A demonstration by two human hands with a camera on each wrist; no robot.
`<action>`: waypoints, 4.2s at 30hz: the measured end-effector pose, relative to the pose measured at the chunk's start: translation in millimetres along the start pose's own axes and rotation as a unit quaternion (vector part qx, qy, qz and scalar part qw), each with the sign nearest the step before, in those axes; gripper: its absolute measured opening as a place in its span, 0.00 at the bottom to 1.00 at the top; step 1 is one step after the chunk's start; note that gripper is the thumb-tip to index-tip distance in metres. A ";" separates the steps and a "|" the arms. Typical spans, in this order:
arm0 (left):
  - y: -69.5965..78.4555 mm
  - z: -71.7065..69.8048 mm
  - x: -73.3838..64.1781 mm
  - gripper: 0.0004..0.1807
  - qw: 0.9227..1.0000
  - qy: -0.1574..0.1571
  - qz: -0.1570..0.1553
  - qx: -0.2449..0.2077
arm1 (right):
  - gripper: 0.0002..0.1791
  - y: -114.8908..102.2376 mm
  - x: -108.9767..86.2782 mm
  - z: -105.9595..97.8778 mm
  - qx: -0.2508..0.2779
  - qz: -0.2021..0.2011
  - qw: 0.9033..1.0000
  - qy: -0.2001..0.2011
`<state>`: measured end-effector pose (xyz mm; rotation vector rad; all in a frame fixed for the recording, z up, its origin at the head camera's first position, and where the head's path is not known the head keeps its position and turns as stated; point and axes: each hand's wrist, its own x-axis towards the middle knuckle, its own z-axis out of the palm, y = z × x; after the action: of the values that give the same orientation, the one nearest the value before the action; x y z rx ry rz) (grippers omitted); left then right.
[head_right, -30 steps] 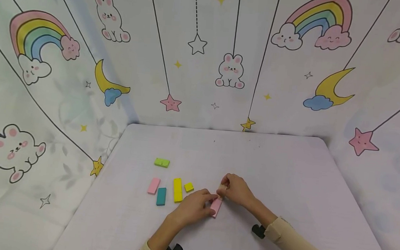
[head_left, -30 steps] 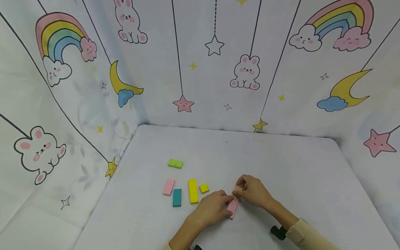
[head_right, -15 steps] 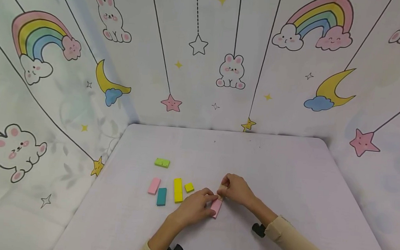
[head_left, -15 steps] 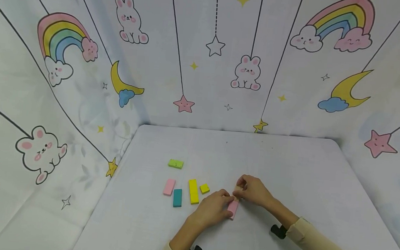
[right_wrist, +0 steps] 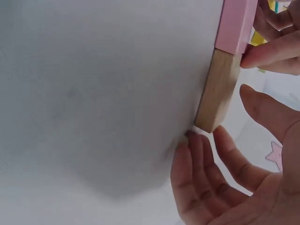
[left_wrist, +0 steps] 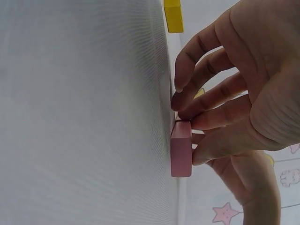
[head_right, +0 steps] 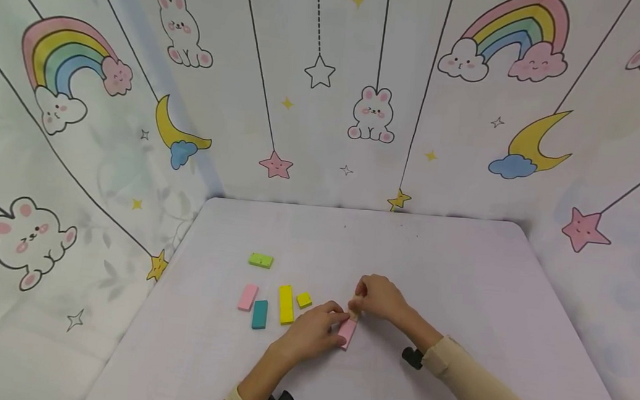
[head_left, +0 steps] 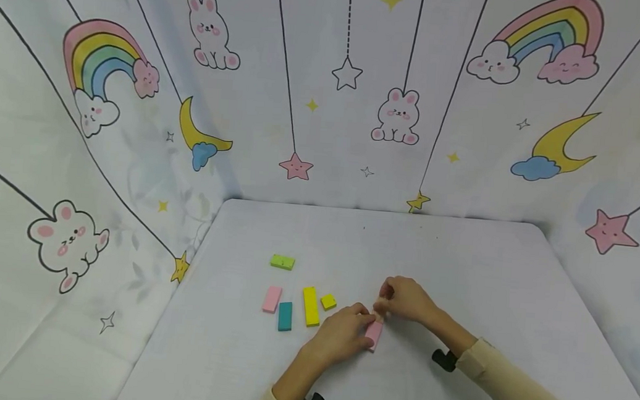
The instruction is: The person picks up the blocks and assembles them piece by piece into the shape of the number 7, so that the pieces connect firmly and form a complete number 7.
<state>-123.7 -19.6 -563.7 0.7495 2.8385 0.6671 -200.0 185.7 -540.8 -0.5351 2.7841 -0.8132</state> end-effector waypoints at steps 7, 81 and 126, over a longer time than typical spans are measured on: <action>0.5 0.3 -1.7 0.25 1.000 -0.002 -0.004 0.007 | 0.17 -15.5 15.5 -4.8 -0.033 -0.010 0.999 -0.003; -6.5 -3.0 -5.5 0.15 0.999 0.013 0.015 -0.045 | 0.29 -196.1 96.5 87.8 -0.318 -0.284 0.875 -0.228; -8.7 -0.9 -1.8 0.25 0.992 0.023 0.077 0.096 | 0.29 -166.8 139.6 57.2 -0.268 -0.149 0.929 -0.207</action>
<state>-126.2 -27.6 -566.8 1.0050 2.9394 0.4398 -264.1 -27.4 -507.9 -1.0938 2.5228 0.0553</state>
